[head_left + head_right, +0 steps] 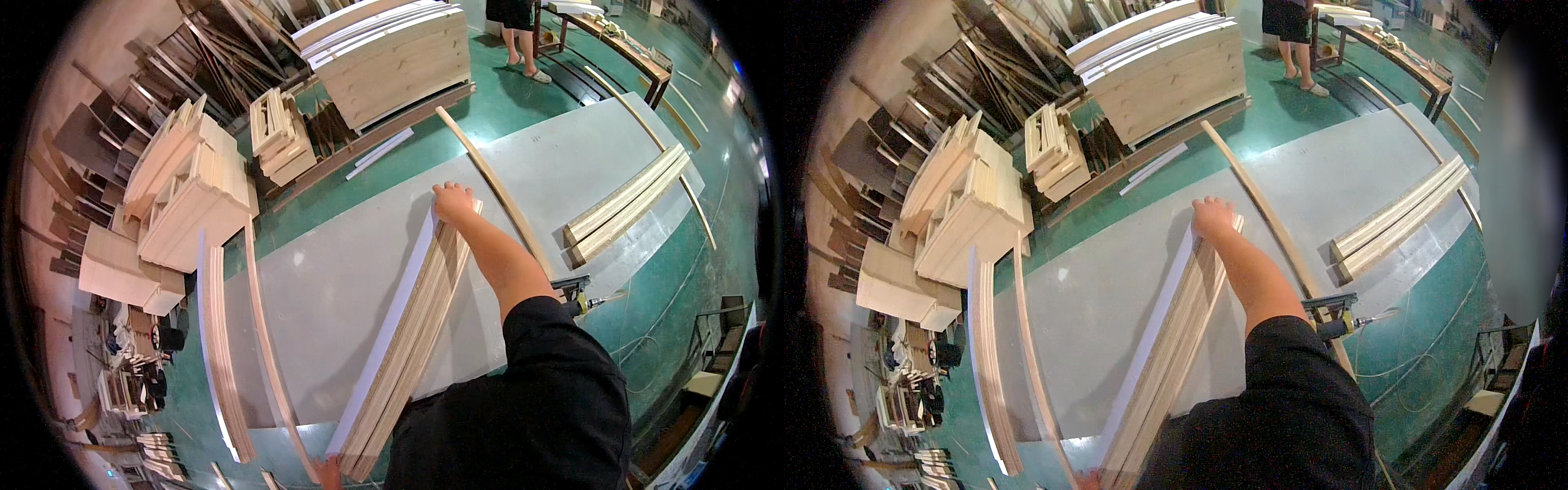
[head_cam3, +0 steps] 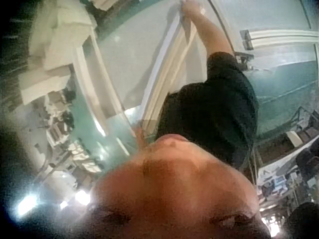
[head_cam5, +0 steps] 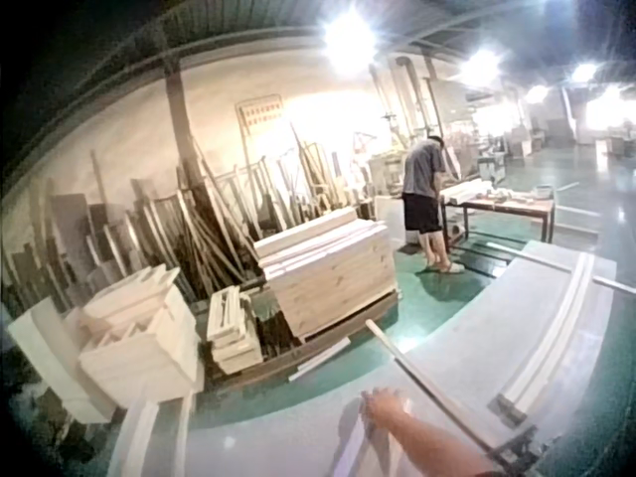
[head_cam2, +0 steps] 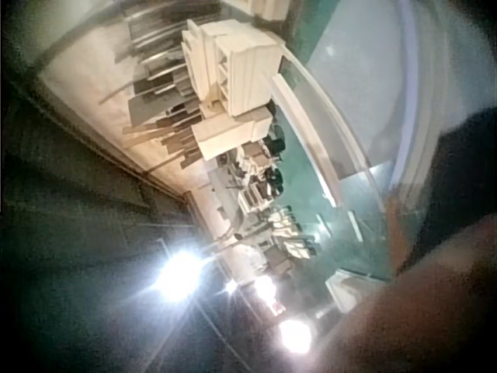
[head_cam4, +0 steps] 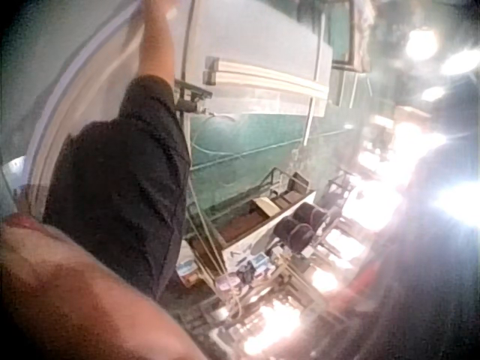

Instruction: The person assembles a wooden frame by aligning thin wooden strips on a workbench and securing them with a pneumatic nail gun. They repeatedly position the strips, drive nails along the seams, and adjust the pieces to ensure alignment.

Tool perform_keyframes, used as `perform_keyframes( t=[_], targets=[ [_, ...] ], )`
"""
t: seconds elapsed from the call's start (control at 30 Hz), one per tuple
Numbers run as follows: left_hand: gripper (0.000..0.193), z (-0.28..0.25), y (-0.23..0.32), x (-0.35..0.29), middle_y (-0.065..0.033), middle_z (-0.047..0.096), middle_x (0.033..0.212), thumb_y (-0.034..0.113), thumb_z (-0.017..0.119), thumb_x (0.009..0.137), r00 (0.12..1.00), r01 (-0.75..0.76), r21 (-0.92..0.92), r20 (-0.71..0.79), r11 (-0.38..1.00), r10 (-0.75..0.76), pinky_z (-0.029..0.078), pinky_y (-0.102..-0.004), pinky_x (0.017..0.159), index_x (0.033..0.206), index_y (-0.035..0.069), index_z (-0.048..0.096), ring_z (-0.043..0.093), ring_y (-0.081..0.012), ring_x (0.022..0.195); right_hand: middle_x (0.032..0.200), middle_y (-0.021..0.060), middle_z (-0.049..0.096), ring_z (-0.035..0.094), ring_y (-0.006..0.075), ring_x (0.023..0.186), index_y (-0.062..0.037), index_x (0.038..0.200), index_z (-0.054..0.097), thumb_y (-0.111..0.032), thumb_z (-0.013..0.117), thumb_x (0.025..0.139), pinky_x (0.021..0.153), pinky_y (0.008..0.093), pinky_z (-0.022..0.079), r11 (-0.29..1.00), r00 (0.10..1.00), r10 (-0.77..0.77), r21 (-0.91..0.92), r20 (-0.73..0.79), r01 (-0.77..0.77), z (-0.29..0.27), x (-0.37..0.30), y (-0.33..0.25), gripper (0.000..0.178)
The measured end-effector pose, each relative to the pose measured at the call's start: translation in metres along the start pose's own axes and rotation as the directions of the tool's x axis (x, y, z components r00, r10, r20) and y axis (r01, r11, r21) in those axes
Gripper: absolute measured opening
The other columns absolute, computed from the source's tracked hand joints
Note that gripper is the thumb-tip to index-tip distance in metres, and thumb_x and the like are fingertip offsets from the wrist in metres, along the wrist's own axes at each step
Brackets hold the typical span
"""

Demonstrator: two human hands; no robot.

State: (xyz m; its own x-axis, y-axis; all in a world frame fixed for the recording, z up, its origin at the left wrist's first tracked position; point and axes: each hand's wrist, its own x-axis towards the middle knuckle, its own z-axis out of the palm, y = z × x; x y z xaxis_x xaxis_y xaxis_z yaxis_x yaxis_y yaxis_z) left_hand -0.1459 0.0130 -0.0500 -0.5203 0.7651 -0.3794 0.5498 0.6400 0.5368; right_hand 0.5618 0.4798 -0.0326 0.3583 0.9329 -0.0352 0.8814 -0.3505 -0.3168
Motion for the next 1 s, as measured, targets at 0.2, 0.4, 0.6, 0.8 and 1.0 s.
perform_keyframes(
  t=[0.2, 0.4, 0.6, 0.8, 1.0],
  targets=[
    [0.049, 0.004, -0.043, 0.025, -0.0199, 0.067, 0.119, 0.016, 0.071, 0.092, 0.975, -0.211, 0.063, -0.057, 0.975, 0.215, 0.05, -0.0449, 0.101, 0.134, -0.006, 0.059, 0.064, -0.0345, 0.112, 0.127, 0.0092, 0.065, 0.058, 0.0332, 0.128, -0.026, 0.132, 0.069, -0.024, 0.061, 0.091, 0.103, 0.0611, 0.043, 0.994, 0.992, -0.108, 0.02, 0.072, 0.107, 0.008, 0.007, -0.005, 0.042],
    [0.04, -0.014, 0.072, -0.009, -0.0179, 0.066, 0.124, 0.013, 0.066, 0.099, 0.961, 0.058, -0.123, -0.261, 0.991, -0.089, 0.05, -0.0367, 0.1, 0.132, -0.009, 0.062, 0.062, -0.026, 0.114, 0.132, 0.0126, 0.065, 0.063, 0.0348, 0.122, -0.0211, 0.135, 0.068, -0.026, 0.062, 0.092, 0.101, 0.0531, 0.049, 0.965, 0.992, -0.118, 0.229, -0.043, 0.125, -0.012, 0.014, 0.001, 0.043],
    [0.039, -0.032, 0.037, -0.087, -0.0184, 0.066, 0.128, 0.021, 0.056, 0.105, 0.857, -0.118, -0.401, -0.503, 0.909, -0.111, 0.047, -0.0372, 0.103, 0.132, -0.006, 0.063, 0.062, -0.0277, 0.118, 0.124, 0.0171, 0.07, 0.068, 0.0336, 0.112, -0.0096, 0.126, 0.072, -0.023, 0.073, 0.091, 0.096, 0.041, 0.054, 0.766, 0.907, -0.045, 0.568, -0.42, 0.301, -0.051, -0.037, 0.011, 0.038],
    [0.035, 0.028, -0.048, -0.166, -0.0146, 0.07, 0.122, 0.028, 0.059, 0.105, 0.896, -0.105, -0.068, -0.438, 0.992, 0.064, 0.052, -0.041, 0.095, 0.126, 0.002, 0.069, 0.067, -0.0298, 0.11, 0.12, 0.0183, 0.072, 0.068, 0.037, 0.111, -0.0106, 0.122, 0.072, -0.026, 0.069, 0.091, 0.099, 0.0449, 0.052, 0.819, 0.935, 0.197, 0.574, -0.296, 0.009, -0.046, -0.098, 0.097, 0.035],
    [0.038, 0.044, -0.152, -0.119, -0.0096, 0.069, 0.12, 0.028, 0.064, 0.097, 0.754, -0.367, 0.696, -0.166, 0.617, 0.636, 0.054, -0.0504, 0.088, 0.127, 0.005, 0.066, 0.066, -0.0304, 0.109, 0.12, 0.0161, 0.074, 0.07, 0.0273, 0.113, -0.0053, 0.13, 0.066, -0.016, 0.069, 0.092, 0.1, 0.0374, 0.053, 0.759, 0.91, 0.377, 0.621, -0.173, -0.197, 0.001, -0.086, 0.111, 0.04]
  ],
)
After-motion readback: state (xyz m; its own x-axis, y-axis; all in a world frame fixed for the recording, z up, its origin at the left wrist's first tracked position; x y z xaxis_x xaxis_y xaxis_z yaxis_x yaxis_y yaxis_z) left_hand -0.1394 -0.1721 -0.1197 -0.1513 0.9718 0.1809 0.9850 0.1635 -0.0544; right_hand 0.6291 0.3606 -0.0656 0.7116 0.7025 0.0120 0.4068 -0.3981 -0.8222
